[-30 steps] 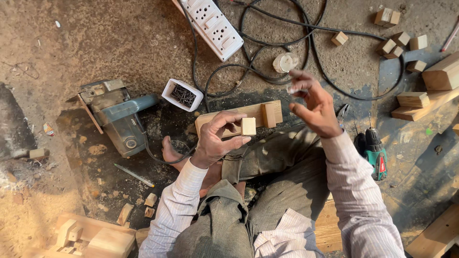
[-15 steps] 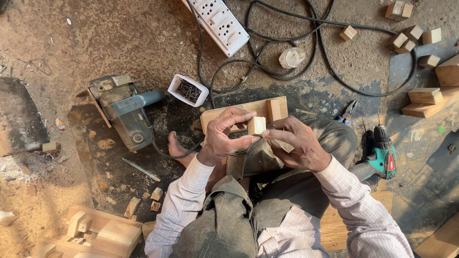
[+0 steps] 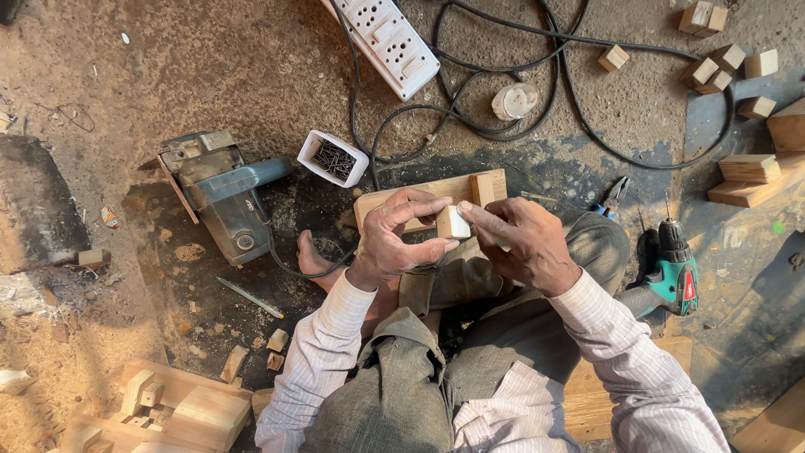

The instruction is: The person sits on the workshop floor, picks small wooden blocks from a pile, and fits them onto a larger wooden base piece. They use a cordless drill to drive screws into the assembly, aligning and pressing the blocks into place and lifting the joined piece to check the fit.

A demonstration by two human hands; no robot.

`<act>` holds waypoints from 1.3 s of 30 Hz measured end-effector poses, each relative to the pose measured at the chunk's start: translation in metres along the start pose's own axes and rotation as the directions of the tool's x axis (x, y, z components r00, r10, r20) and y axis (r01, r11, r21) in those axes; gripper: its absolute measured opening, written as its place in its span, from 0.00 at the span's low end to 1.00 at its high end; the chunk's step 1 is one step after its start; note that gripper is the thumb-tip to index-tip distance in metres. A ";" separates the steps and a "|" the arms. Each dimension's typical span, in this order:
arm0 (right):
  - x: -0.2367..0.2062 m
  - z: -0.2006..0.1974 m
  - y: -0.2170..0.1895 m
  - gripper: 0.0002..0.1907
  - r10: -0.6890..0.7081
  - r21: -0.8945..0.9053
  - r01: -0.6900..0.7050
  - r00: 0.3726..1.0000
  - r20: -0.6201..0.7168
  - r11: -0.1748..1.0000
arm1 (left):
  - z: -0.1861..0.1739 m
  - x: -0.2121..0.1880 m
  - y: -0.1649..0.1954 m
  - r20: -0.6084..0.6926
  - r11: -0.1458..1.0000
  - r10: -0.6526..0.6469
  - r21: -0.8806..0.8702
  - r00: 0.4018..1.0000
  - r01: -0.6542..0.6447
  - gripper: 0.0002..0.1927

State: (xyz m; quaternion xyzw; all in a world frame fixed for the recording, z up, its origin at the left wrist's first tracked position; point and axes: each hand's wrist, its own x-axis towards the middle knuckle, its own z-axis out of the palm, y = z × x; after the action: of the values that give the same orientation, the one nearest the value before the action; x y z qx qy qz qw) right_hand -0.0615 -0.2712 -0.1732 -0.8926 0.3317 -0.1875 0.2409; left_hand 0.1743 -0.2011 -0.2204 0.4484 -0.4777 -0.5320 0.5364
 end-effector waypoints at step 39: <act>0.001 0.083 0.077 0.58 0.576 -0.187 -0.546 0.787 0.219 0.817 | 0.015 0.012 -0.029 -0.145 0.720 0.235 0.691 0.961 -0.071 0.26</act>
State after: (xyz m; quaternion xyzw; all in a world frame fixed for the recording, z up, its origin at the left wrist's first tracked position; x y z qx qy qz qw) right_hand -0.0589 -0.2977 -0.2835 -0.7825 0.5567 0.0333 0.2768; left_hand 0.1553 -0.2133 -0.2464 0.6284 -0.6111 -0.2206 0.4278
